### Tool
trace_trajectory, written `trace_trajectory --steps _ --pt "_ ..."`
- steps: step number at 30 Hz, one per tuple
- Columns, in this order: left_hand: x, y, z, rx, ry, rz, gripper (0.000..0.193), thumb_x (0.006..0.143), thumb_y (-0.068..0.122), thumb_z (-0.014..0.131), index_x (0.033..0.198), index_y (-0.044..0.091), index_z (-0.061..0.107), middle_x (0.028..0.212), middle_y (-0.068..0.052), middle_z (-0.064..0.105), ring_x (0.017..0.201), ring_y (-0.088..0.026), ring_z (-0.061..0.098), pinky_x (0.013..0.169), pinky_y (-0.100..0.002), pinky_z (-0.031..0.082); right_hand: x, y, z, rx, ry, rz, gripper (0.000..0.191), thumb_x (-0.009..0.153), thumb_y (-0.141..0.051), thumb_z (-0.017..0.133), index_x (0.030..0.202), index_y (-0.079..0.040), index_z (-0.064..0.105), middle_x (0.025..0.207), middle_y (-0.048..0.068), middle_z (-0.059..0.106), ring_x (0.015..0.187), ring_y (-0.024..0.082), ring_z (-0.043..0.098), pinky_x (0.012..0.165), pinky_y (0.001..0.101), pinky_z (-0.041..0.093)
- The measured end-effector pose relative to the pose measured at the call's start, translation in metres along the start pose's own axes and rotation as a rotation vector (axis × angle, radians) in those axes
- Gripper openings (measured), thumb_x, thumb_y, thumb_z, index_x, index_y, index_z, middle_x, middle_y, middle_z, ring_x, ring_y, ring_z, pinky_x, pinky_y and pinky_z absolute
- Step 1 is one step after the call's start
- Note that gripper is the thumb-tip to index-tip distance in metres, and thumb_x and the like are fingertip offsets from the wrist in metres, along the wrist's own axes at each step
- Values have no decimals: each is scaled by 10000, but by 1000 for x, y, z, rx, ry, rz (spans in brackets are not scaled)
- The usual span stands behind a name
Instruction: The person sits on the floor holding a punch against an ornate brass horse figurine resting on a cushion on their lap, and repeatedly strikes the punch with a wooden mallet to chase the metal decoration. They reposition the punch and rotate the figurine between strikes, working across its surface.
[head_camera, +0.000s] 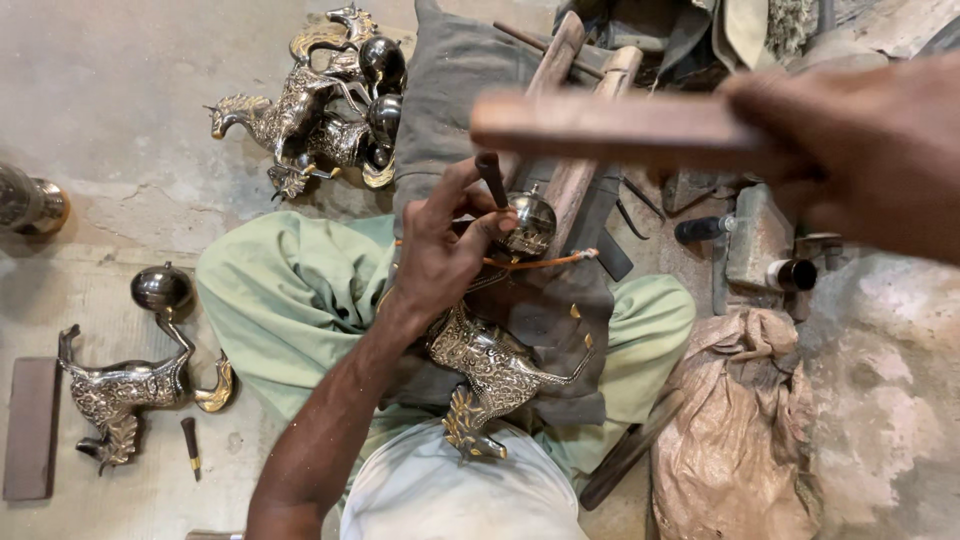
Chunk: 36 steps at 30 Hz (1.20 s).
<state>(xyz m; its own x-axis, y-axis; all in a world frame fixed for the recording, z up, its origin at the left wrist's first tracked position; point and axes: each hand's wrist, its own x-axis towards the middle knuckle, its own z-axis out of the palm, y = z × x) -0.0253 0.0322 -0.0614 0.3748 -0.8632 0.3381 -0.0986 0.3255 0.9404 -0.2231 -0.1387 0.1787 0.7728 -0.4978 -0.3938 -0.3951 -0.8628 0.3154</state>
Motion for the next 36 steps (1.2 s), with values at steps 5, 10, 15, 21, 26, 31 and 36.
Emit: trace_trajectory --steps 5,10,15,21,26,31,36 --pt "0 0 -2 8 5 -21 524 982 37 755 1434 88 496 907 -57 772 844 -104 751 729 -275 605 -6 -12 -6 593 310 113 582 860 -122 797 1352 -35 499 779 128 696 646 200 721 575 362 603" --pt "1 0 -2 53 1 3 502 977 29 764 1414 103 528 885 -55 767 829 -105 750 724 -279 613 -7 0 5 199 121 90 497 943 -151 732 1397 -84 540 808 131 707 649 208 721 534 364 610" --pt "5 1 -4 8 -41 -28 510 969 14 760 1410 96 516 893 -60 773 828 -107 750 712 -281 614 -6 9 12 65 268 -105 627 772 -198 749 1361 -73 577 847 138 728 626 225 724 567 373 618" --pt "5 -3 -7 -7 -65 -16 506 986 -17 720 1426 91 495 927 -64 775 868 -117 765 763 -281 635 -10 1 7 227 244 0 652 945 -181 740 1509 -46 442 877 126 683 657 202 707 585 344 615" --pt "5 -7 -8 -11 -86 10 517 980 -39 728 1424 76 489 915 -69 768 859 -120 754 765 -271 626 -13 -1 3 321 422 -144 632 801 2 715 1397 -10 504 901 231 702 708 268 720 582 372 620" --pt "5 -11 -9 -102 -129 26 534 980 -84 673 1449 78 474 930 -65 749 897 -121 761 814 -269 646 -19 7 21 67 194 -4 511 860 -93 740 1336 -59 557 773 143 698 598 200 721 542 363 620" --pt "7 -15 -12 -86 -170 49 506 964 -116 660 1410 59 500 924 -64 735 914 -133 769 820 -271 649 -27 22 40 -112 129 -62 645 815 -186 754 1412 -112 522 870 127 736 584 182 718 533 339 631"
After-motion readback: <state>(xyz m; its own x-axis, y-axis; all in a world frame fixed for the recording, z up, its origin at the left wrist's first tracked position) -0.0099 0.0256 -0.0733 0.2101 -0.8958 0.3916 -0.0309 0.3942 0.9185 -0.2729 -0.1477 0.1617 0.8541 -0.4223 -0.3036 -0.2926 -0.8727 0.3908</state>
